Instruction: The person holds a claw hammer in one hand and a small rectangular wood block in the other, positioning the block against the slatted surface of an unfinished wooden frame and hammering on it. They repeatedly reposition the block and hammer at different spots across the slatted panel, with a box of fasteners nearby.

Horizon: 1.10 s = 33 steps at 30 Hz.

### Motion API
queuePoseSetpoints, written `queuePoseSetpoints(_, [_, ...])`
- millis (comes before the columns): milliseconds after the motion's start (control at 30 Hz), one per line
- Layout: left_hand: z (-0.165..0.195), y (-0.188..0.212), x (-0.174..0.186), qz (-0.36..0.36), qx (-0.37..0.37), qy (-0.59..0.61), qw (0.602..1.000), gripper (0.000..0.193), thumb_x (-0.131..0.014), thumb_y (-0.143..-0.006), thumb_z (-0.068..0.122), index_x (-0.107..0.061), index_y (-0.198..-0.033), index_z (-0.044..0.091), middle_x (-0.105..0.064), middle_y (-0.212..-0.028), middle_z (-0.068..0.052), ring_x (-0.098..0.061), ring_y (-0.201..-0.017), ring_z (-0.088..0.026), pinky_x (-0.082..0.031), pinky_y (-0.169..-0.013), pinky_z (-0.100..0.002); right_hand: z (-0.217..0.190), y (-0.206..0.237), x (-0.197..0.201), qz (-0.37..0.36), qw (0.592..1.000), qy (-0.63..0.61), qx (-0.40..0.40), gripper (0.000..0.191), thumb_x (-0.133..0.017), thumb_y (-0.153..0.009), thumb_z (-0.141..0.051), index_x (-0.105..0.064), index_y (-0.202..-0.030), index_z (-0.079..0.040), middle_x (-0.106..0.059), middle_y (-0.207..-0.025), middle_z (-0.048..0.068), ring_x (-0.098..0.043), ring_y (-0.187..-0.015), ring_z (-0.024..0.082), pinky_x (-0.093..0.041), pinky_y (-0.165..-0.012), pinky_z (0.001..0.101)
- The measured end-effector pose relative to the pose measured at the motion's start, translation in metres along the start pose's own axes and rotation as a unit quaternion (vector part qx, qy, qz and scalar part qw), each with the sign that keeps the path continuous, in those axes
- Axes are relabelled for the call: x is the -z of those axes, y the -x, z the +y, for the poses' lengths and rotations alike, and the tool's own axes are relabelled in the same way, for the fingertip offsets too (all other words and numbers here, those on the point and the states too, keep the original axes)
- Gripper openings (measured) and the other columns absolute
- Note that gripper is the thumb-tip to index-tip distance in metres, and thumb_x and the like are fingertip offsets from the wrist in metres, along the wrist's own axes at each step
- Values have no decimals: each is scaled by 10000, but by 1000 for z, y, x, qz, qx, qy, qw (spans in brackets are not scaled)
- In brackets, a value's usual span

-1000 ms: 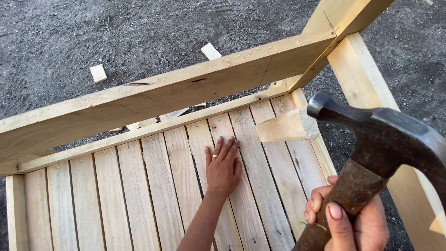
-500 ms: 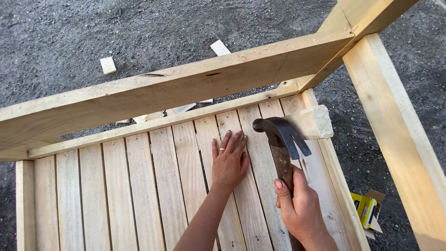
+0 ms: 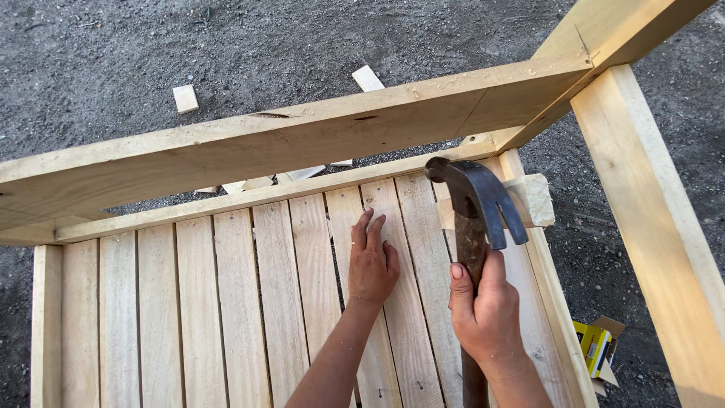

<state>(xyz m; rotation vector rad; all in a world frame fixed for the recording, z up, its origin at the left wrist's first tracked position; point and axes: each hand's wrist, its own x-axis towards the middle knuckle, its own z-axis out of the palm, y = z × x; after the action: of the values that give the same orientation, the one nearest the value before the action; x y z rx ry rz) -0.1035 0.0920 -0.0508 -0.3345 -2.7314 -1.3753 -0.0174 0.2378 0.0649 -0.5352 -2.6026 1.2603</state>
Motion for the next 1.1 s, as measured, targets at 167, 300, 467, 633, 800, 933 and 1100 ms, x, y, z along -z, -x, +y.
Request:
queuePoseSetpoints(167, [1, -1, 1, 27, -13, 31, 999, 519, -513, -855, -63, -488, -1370, -4, -437, -1499, -229, -447, -1405, -429, -395, -1162, -470, -4, -45, -39, -93, 974, 197, -63, 336, -584, -1038, -266, -502, -1184, 25, -685, -807, 298, -645, -796, 547, -496, -722, 602])
queuePoseSetpoints(300, [0, 2, 3, 23, 18, 80, 996, 493, -491, -870, -72, -495, -1354, 14, -437, -1508, -223, -484, -1376, -426, -469, -1083, -443, -12, -37, -28, -85, 984, 143, -68, 372, -544, -1019, -314, -488, -1203, 5, -690, -785, 311, -663, -790, 527, -506, -695, 590])
queuePoseSetpoints(467, [-3, 4, 4, 57, 14, 113, 992, 490, -449, -868, -87, -504, -1344, 19, -463, -1491, -215, -507, -1368, -422, -467, -1109, -446, -18, -6, -12, 17, 998, 50, 40, 395, -510, -975, -312, -490, -1177, 27, -685, -817, 316, -675, -762, 515, -526, -597, 570])
queuePoseSetpoints(633, [-4, 6, 3, 68, -7, 121, 990, 452, -436, -893, -88, -492, -1334, -5, -458, -1483, -240, -477, -1387, -436, -432, -1135, -465, -22, -50, -46, -97, 974, 179, -100, 369, -532, -1047, -323, -485, -1149, 29, -683, -776, 317, -666, -787, 529, -512, -698, 583])
queuePoseSetpoints(800, [-9, 7, 3, 101, -18, 137, 985, 436, -426, -868, -90, -495, -1291, -13, -492, -1451, -241, -493, -1367, -432, -410, -1150, -485, -34, -18, -20, -28, 992, 88, -83, 332, -517, -978, -307, -505, -1122, -8, -695, -766, 297, -687, -743, 513, -528, -636, 581])
queuePoseSetpoints(933, [-10, 7, 4, 97, -31, 141, 985, 418, -422, -891, -88, -485, -1297, -11, -486, -1458, -241, -484, -1375, -431, -409, -1159, -475, -30, -25, -33, -42, 986, 126, -99, 347, -527, -1000, -303, -476, -1123, 18, -686, -785, 319, -678, -772, 529, -521, -674, 594])
queuePoseSetpoints(1100, [-8, 7, 5, 86, -22, 134, 987, 398, -432, -894, -94, -484, -1279, -9, -474, -1457, -250, -479, -1365, -433, -410, -1129, -467, -10, -61, -56, -72, 974, 187, -106, 341, -553, -1024, -312, -482, -1116, 8, -683, -819, 337, -651, -834, 553, -500, -756, 619])
